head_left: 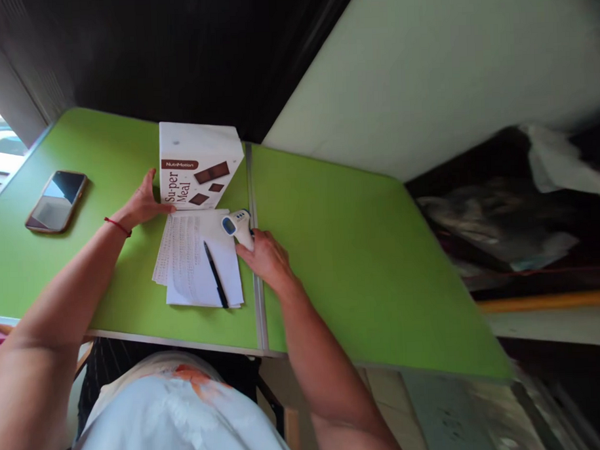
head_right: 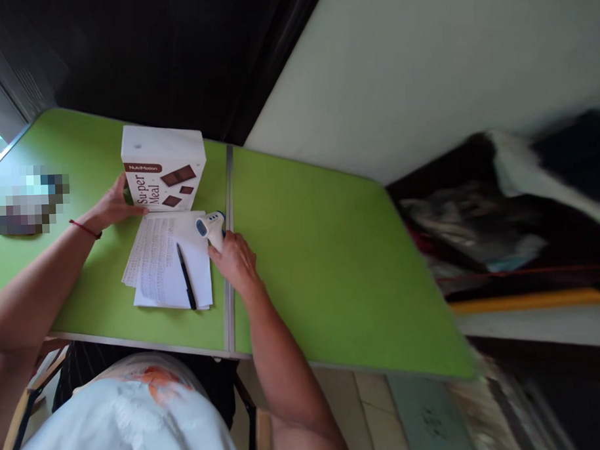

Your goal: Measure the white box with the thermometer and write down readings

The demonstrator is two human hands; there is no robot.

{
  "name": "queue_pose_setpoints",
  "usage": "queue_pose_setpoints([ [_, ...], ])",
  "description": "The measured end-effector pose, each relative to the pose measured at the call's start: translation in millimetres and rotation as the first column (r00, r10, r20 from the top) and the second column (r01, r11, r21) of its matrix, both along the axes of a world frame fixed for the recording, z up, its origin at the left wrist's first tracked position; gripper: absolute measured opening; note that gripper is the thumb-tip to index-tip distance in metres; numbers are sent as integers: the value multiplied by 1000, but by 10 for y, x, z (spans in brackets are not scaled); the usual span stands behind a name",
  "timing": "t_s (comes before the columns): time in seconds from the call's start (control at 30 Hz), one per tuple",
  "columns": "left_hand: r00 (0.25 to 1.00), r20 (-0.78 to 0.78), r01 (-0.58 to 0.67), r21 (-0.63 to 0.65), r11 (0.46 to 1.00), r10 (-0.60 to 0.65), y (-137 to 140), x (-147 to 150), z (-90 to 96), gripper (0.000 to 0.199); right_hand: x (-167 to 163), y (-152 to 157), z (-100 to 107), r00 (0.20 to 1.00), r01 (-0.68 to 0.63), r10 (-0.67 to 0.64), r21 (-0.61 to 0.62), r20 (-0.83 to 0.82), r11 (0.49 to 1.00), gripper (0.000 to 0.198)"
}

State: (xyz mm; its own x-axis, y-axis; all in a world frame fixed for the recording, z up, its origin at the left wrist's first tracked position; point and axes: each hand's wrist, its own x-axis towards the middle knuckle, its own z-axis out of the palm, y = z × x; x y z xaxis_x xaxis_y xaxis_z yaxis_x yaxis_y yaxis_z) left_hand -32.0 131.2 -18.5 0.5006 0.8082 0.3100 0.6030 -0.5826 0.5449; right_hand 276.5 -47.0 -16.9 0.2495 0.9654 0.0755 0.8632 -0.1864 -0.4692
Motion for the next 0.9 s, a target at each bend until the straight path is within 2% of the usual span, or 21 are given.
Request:
queue_pose_setpoints([
  [0.1, 977, 208, -7, -160, 987, 41, -37, 115, -19, 91, -56, 51, 114, 963, -19, 58, 147, -262, 989, 28],
  [0.17, 946, 320, 20, -223, 975, 54, -107, 154, 18, 85, -167, 83, 222, 871, -46, 168, 263, -462, 964, 36],
  [0.23, 926, 372, 38, -236, 971, 55, -180, 175, 63, 77, -334, 123, 307, 738, -72, 270, 326, -618, 942, 37],
  [0.33, 923, 376, 3, -223, 975, 83, -268, 207, 98, 69, -623, 191, 326, 537, -88, 313, 317, -783, 944, 29],
  [0.47, 950, 281, -87, -184, 979, 137, -342, 242, 95, 72, -896, 217, 188, 372, 26, 217, 243, -903, 970, 33],
  [0.53, 960, 237, -114, -165, 980, 152, -367, 245, 96, 73, -954, 193, 115, 334, 57, 197, 229, -922, 972, 36],
  [0.63, 969, 194, -125, -138, 982, 150, -394, 240, 107, 74, -977, 153, 52, 326, 48, 204, 231, -923, 972, 42],
  [0.8, 975, 185, -103, -95, 990, 119, -412, 227, 123, 73, -1011, 147, 50, 371, 39, 232, 264, -899, 964, 45],
  [0.9, 977, 182, -94, -92, 991, 110, -422, 224, 133, 72, -1048, 149, 78, 330, 41, 230, 258, -916, 965, 45],
])
